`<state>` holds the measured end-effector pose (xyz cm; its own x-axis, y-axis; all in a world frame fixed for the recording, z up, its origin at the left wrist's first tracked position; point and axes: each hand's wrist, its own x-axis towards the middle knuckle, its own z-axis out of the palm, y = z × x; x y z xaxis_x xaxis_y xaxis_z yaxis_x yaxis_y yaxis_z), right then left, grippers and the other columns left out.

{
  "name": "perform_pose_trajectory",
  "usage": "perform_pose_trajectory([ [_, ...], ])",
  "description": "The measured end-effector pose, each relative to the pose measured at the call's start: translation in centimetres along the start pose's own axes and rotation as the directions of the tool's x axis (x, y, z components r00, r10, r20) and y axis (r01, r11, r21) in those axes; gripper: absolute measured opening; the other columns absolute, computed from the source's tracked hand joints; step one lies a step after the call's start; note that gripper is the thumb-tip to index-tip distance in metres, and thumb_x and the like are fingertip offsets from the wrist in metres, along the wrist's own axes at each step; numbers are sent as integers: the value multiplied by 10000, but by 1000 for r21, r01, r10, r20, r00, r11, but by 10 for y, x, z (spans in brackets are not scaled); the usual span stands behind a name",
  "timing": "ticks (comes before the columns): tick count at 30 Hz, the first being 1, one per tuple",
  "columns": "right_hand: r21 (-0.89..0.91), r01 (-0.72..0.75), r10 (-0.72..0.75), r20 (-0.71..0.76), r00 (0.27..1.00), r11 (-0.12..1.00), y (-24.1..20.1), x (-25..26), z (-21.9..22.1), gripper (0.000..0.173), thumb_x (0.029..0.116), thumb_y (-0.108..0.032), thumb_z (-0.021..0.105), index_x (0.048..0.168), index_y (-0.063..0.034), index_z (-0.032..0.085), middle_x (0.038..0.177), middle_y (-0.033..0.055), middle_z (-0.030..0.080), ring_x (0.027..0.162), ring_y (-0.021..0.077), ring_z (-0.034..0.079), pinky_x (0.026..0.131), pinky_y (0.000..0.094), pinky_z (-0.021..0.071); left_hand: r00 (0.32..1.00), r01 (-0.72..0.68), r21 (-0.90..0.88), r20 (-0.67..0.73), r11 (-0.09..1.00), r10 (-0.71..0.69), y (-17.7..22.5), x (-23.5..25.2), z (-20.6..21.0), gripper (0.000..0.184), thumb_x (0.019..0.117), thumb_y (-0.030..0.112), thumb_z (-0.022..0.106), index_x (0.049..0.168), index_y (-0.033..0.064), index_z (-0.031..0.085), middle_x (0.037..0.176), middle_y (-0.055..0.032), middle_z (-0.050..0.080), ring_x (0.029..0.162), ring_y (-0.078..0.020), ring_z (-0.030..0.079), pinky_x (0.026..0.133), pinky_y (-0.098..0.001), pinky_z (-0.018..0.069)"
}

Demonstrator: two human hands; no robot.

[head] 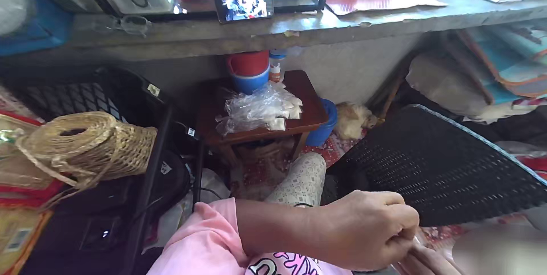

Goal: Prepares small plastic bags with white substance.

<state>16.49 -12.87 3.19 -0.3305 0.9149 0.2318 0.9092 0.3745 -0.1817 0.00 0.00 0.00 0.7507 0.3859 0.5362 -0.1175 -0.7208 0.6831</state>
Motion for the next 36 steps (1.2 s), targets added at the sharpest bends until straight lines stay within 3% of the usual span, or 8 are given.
perform_pose_trajectory([
  [6, 165, -8, -14, 130, 991, 986, 10, 0, 11, 213, 1038, -120, 576, 1025, 28, 729, 986, 217, 721, 845, 340, 725, 694, 444, 596, 999, 4, -45, -36, 999, -5, -6, -8, 22, 64, 929, -57, 588, 935, -29, 645, 878, -144, 609, 814, -221, 628, 722, -314, 539],
  [13, 220, -86, 18, 292, 956, 972, 25, 2, 17, 272, 1041, -242, 599, 1091, -1, 715, 1100, 227, 707, 861, 378, 726, 654, 533, 584, 1000, 4, -40, -28, 999, -5, -12, -12, 30, 76, 941, -64, 572, 925, -30, 639, 888, -152, 612, 822, -235, 636, 727, -333, 546],
  [18, 205, -88, 24, 296, 955, 975, 27, 4, 22, 263, 1025, -217, 607, 1038, 23, 711, 1000, 233, 700, 858, 383, 711, 696, 533, 579, 999, -17, -4, -31, 1000, 17, -14, -12, 32, 82, 949, -56, 574, 914, -19, 639, 885, -152, 606, 820, -242, 635, 721, -334, 545],
  [22, 343, -124, 0, 340, 940, 931, 36, 5, 25, 291, 1017, -268, 639, 1043, 10, 719, 937, 214, 690, 713, 344, 660, 613, 528, 534, 1000, -3, -4, -5, 1000, 3, -17, -14, 35, 76, 952, -55, 574, 926, -25, 638, 887, -158, 608, 821, -251, 638, 725, -347, 547],
  [25, 317, -136, 10, 368, 930, 939, 33, 6, 22, 340, 1029, -315, 621, 1108, 4, 708, 1059, 253, 715, 908, 427, 717, 746, 604, 555, 1000, 1, -6, -3, 1000, -1, -18, -15, 35, 68, 936, -64, 585, 931, -30, 643, 881, -157, 610, 817, -249, 639, 728, -346, 549],
  [28, 357, -117, -30, 381, 924, 927, 40, 4, 26, 325, 986, -270, 671, 1105, 32, 690, 978, 230, 690, 857, 397, 687, 735, 562, 556, 1000, 10, -17, 6, 1000, -10, -19, -15, 33, 68, 921, -76, 595, 921, -26, 641, 883, -154, 605, 808, -245, 633, 715, -344, 546],
  [33, 262, -157, 33, 423, 906, 952, 32, 6, 25, 475, 1011, -426, 621, 1153, 24, 668, 1010, 234, 690, 925, 429, 683, 761, 600, 550, 999, 32, -32, 23, 999, -31, -21, -14, 32, 80, 934, -74, 577, 922, -31, 644, 886, -154, 607, 814, -244, 632, 725, -345, 544],
  [36, 154, -55, 9, 288, 958, 986, 29, 2, 34, 362, 1033, -283, 598, 1171, 43, 673, 1087, 243, 699, 983, 444, 667, 823, 556, 550, 999, 43, 6, 13, 999, -43, -21, -12, 26, 98, 944, -63, 570, 952, -25, 659, 918, -151, 613, 845, -239, 640, 740, -337, 552],
])
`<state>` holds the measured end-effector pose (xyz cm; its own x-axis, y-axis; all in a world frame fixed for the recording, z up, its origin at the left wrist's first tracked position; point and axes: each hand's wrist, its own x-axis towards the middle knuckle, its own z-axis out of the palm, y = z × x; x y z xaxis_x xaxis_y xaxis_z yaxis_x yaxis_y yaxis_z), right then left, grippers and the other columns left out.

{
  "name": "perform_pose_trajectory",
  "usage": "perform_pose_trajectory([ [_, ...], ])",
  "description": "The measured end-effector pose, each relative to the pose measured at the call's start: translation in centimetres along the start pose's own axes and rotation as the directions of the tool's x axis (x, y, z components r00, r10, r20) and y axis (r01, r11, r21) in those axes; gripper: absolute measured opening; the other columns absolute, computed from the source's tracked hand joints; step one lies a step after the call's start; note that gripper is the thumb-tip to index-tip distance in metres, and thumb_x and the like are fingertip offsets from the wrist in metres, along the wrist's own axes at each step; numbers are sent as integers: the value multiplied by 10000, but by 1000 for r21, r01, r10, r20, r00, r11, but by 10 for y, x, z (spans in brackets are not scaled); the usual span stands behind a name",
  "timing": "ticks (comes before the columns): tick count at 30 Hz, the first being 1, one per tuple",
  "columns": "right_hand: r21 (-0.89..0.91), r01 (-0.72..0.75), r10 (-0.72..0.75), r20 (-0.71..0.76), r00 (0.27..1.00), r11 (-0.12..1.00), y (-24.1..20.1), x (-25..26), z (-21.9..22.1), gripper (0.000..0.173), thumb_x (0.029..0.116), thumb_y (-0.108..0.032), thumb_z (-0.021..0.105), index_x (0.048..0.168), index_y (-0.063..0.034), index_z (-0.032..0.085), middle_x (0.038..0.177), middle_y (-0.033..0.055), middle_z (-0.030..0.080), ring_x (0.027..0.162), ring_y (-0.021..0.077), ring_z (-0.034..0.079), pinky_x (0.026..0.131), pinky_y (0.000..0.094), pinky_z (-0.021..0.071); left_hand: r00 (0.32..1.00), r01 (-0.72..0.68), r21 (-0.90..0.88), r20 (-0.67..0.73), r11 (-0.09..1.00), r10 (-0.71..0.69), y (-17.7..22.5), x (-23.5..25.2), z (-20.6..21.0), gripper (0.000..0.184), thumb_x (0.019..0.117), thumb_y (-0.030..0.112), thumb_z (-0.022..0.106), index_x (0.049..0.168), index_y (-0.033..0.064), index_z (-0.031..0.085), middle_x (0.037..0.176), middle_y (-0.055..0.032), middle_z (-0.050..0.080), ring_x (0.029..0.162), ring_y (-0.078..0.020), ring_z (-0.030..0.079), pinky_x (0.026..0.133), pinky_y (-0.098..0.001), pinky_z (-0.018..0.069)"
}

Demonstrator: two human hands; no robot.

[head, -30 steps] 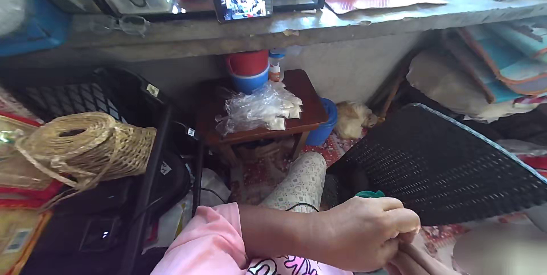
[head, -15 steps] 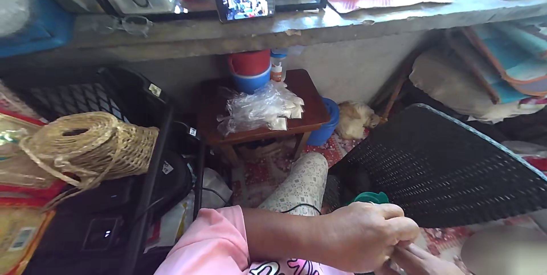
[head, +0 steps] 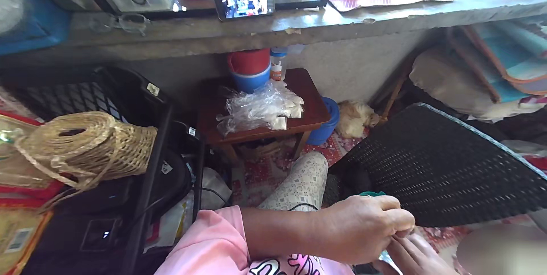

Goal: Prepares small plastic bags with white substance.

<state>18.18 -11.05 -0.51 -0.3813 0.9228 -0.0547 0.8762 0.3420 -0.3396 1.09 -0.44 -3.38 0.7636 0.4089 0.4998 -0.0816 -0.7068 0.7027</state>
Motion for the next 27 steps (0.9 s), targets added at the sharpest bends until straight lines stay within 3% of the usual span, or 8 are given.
perform_pose_trajectory([
  [4, -143, 154, -190, -281, 941, 978, 3, -4, 4, 180, 1021, -129, 611, 1059, 1, 729, 1024, 198, 743, 948, 347, 708, 824, 427, 575, 1000, 0, -9, 6, 1000, 0, -2, 0, -3, 113, 944, -49, 572, 934, -16, 681, 951, -154, 627, 890, -241, 644, 777, -338, 553],
  [8, -206, 221, -284, -361, 888, 953, 6, -6, 10, 162, 989, -165, 670, 1051, -32, 740, 979, 155, 735, 971, 308, 672, 872, 381, 535, 1000, -23, -10, -11, 1000, 23, 3, 0, -5, 133, 937, -49, 572, 905, -19, 698, 931, -155, 625, 875, -233, 638, 764, -325, 545],
  [12, -197, 224, -294, -482, 825, 954, 12, -8, 20, 155, 974, -153, 687, 1047, -39, 762, 1091, 111, 745, 1076, 256, 603, 1005, 348, 412, 998, -27, 2, -54, 1000, 27, 8, 1, -9, 147, 946, -28, 578, 892, -10, 713, 923, -140, 635, 868, -212, 640, 758, -306, 541],
  [17, -218, 216, -305, -599, 740, 952, 15, -6, 28, 136, 974, -134, 673, 1064, -54, 737, 1178, 113, 648, 1131, 255, 547, 1032, 335, 407, 996, -1, 42, -91, 999, 5, 6, 0, -9, 155, 938, -38, 569, 931, -20, 723, 952, -142, 657, 888, -203, 654, 788, -294, 552],
  [20, -104, 148, -178, -693, 699, 984, 11, -6, 26, 226, 1001, -225, 626, 1166, -78, 678, 1081, 98, 623, 1067, 221, 574, 968, 331, 450, 995, 27, 39, -98, 999, -23, 3, -1, -8, 158, 945, -34, 564, 948, -27, 722, 973, -147, 661, 893, -197, 657, 795, -286, 555],
  [22, 132, 129, 10, -737, 676, 983, 12, -4, 29, 189, 1000, -241, 644, 1111, -89, 628, 1028, 64, 611, 972, 127, 616, 853, 261, 528, 993, 38, 29, -111, 999, -35, 4, -2, -6, 158, 947, -28, 567, 958, -29, 724, 980, -148, 659, 889, -192, 654, 791, -277, 554],
  [25, 521, 138, 285, -647, 707, 842, 12, 3, 34, 201, 937, -130, 712, 1097, -88, 597, 1012, -25, 620, 857, 15, 636, 740, 205, 589, 991, 21, 29, -136, 999, -17, 2, -4, 1, 140, 956, -10, 592, 951, -28, 731, 971, -151, 661, 881, -197, 655, 783, -276, 556],
  [27, 623, 98, 360, -565, 742, 776, 9, 8, 38, 212, 930, -106, 717, 1084, -58, 580, 962, -32, 624, 797, 7, 636, 698, 202, 594, 991, 10, 36, -135, 999, -5, 1, -5, 4, 136, 957, -8, 596, 943, -32, 729, 966, -156, 659, 883, -205, 657, 790, -279, 556],
])
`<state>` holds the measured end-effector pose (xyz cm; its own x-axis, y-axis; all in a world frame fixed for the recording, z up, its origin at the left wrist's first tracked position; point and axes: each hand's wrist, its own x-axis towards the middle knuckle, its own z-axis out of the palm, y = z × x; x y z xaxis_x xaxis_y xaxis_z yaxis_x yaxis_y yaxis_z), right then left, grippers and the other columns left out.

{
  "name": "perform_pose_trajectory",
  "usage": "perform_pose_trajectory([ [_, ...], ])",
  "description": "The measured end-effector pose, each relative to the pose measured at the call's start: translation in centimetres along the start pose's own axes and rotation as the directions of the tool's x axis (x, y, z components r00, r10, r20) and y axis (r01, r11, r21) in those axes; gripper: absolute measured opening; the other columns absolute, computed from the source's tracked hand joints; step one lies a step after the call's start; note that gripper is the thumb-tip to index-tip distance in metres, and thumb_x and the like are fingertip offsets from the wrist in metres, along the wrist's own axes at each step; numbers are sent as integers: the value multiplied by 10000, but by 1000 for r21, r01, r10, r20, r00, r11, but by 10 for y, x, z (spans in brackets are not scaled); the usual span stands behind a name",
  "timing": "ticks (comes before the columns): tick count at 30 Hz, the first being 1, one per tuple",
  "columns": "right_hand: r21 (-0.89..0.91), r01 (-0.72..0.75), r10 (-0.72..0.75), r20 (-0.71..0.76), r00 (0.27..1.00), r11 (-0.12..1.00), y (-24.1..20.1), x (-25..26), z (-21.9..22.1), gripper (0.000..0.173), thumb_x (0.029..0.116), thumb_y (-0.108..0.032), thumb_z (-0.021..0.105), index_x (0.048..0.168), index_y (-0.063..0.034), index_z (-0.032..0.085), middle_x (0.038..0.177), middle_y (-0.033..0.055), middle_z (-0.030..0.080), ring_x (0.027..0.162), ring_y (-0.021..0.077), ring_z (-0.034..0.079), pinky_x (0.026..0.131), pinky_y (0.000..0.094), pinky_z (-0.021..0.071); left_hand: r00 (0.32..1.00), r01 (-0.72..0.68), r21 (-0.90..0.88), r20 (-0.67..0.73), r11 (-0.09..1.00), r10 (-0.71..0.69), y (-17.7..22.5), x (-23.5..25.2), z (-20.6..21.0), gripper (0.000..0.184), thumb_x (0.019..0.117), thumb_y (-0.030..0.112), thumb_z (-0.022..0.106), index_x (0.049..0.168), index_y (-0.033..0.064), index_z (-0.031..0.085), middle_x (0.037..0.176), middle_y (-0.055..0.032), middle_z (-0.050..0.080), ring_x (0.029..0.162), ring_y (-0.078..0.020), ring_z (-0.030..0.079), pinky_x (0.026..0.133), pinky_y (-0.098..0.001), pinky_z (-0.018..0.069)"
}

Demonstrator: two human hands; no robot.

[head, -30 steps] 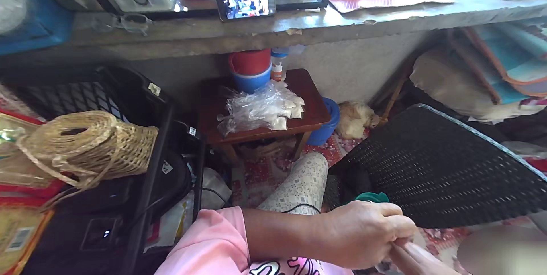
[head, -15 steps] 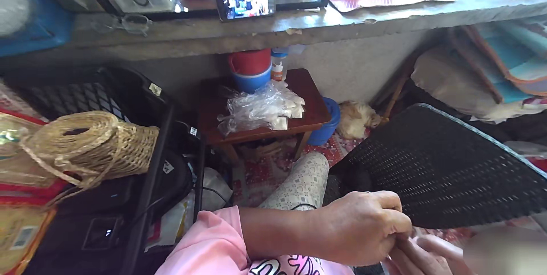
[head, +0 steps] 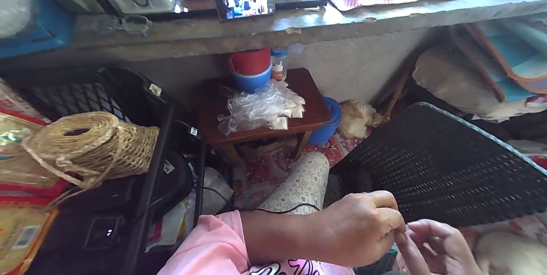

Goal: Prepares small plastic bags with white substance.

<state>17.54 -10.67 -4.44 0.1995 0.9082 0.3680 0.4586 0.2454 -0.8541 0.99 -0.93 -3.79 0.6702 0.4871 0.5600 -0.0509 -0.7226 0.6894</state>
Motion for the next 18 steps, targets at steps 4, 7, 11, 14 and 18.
perform_pose_trajectory([
  [4, 0, -88, 88, 34, 996, 996, 1, -1, 9, 237, 856, 17, 655, 1061, -31, 546, 874, -43, 635, 717, 5, 635, 637, 195, 587, 1000, 19, 10, 20, 1000, -19, -2, -2, 1, 107, 949, -1, 615, 919, -39, 711, 959, -157, 650, 861, -204, 650, 775, -279, 554],
  [7, -58, -75, 77, 34, 996, 996, 6, 0, 13, 252, 858, -9, 659, 1080, 12, 541, 862, -18, 625, 704, -5, 610, 634, 179, 561, 1000, 15, 0, 25, 1000, -15, -4, -4, 5, 86, 937, -13, 623, 897, -36, 695, 946, -158, 640, 871, -216, 648, 779, -292, 556],
  [11, -144, -43, 48, 31, 998, 989, 14, 2, 17, 240, 884, -49, 640, 1083, 49, 550, 837, 10, 637, 687, -12, 608, 633, 178, 556, 1000, 5, -2, 20, 1000, -5, -5, -5, 11, 86, 919, -34, 618, 891, -25, 698, 927, -148, 637, 860, -217, 646, 769, -297, 555],
  [14, -196, -48, 49, -1, 999, 979, 16, 2, 21, 205, 887, -63, 644, 1050, 37, 571, 836, 24, 633, 676, 5, 608, 609, 180, 551, 999, 19, 21, 44, 1000, -19, -8, -8, 12, 103, 938, -23, 601, 901, -15, 697, 921, -145, 627, 855, -225, 641, 763, -313, 553],
  [18, -221, -38, 31, -33, 999, 975, 15, 0, 25, 184, 843, -19, 638, 999, 41, 562, 829, 50, 613, 655, 27, 601, 587, 184, 546, 998, 41, 98, 47, 994, -46, -15, -9, 10, 131, 956, 10, 591, 873, -4, 691, 928, -148, 618, 853, -243, 633, 756, -345, 552],
])
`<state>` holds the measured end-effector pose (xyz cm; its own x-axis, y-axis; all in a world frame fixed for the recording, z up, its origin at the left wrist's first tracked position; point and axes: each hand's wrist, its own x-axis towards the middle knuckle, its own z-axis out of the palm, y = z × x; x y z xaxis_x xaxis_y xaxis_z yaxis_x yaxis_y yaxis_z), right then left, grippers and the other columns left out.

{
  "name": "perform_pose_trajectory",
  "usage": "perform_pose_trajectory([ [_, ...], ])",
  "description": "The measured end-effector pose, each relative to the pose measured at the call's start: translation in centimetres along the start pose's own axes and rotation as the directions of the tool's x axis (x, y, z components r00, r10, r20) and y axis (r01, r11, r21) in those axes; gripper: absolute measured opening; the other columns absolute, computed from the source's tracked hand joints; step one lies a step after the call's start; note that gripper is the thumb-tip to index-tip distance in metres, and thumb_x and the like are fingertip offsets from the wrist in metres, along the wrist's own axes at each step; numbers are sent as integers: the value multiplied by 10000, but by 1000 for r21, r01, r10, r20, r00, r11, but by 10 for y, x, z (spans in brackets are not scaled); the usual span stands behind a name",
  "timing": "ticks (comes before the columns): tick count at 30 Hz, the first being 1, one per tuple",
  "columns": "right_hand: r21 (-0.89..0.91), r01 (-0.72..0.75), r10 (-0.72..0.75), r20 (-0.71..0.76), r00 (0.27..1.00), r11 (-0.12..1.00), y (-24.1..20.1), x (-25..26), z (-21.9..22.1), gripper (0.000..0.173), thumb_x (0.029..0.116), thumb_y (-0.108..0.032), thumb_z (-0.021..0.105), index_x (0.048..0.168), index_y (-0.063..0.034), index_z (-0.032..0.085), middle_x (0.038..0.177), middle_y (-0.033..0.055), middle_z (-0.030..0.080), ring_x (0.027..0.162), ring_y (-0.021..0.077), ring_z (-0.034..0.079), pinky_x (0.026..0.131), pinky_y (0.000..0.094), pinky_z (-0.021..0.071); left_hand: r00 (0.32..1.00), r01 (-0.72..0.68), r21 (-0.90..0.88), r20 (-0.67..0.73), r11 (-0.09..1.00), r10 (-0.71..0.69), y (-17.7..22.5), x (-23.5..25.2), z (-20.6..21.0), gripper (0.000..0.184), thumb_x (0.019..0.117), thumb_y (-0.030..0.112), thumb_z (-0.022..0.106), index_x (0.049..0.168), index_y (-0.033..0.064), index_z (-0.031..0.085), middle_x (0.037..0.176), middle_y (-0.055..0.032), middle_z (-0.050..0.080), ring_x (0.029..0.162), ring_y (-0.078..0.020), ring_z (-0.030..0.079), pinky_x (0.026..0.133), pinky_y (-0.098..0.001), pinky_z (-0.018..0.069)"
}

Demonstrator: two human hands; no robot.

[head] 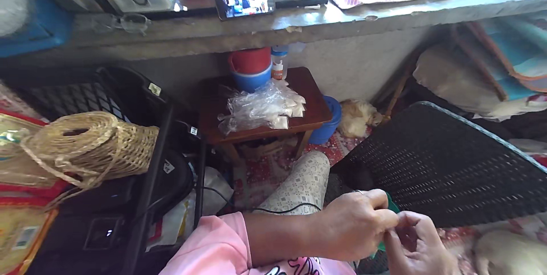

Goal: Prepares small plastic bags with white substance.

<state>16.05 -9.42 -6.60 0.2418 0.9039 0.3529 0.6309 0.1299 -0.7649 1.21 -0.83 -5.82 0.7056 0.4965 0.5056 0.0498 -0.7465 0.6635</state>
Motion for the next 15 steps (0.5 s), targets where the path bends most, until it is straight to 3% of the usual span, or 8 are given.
perform_pose_trajectory([
  [5, -122, 23, -19, 36, 999, 992, -8, 0, -4, 98, 829, -12, 642, 910, 25, 601, 873, 104, 605, 688, 80, 599, 600, 209, 536, 999, 40, 74, -19, 996, -39, -5, -4, 6, 172, 966, 27, 569, 884, -4, 717, 967, -144, 634, 899, -242, 645, 799, -345, 558],
  [8, -104, 34, -31, 30, 999, 994, -5, 0, -2, 102, 816, -4, 661, 897, 19, 603, 880, 97, 600, 699, 80, 600, 609, 209, 543, 997, 48, 59, -57, 997, -44, -6, -4, 10, 169, 974, 31, 573, 887, -11, 712, 960, -142, 637, 878, -227, 649, 777, -325, 563],
  [11, -2, 2, -2, -25, 1000, 1000, -3, 0, 3, 182, 824, 7, 657, 978, 27, 561, 838, 43, 614, 668, 26, 604, 602, 180, 549, 996, 14, 12, -85, 1000, -13, -7, -4, 11, 148, 976, 34, 594, 885, -10, 703, 955, -142, 634, 884, -219, 646, 779, -310, 561],
  [15, 162, -55, 61, -38, 997, 985, 5, -1, 11, 251, 843, 4, 614, 1073, 13, 515, 907, -10, 592, 757, -14, 608, 665, 156, 561, 995, -40, -25, -98, 999, 37, -5, -3, 12, 127, 965, 3, 595, 884, -17, 690, 925, -151, 625, 871, -236, 640, 775, -325, 556],
])
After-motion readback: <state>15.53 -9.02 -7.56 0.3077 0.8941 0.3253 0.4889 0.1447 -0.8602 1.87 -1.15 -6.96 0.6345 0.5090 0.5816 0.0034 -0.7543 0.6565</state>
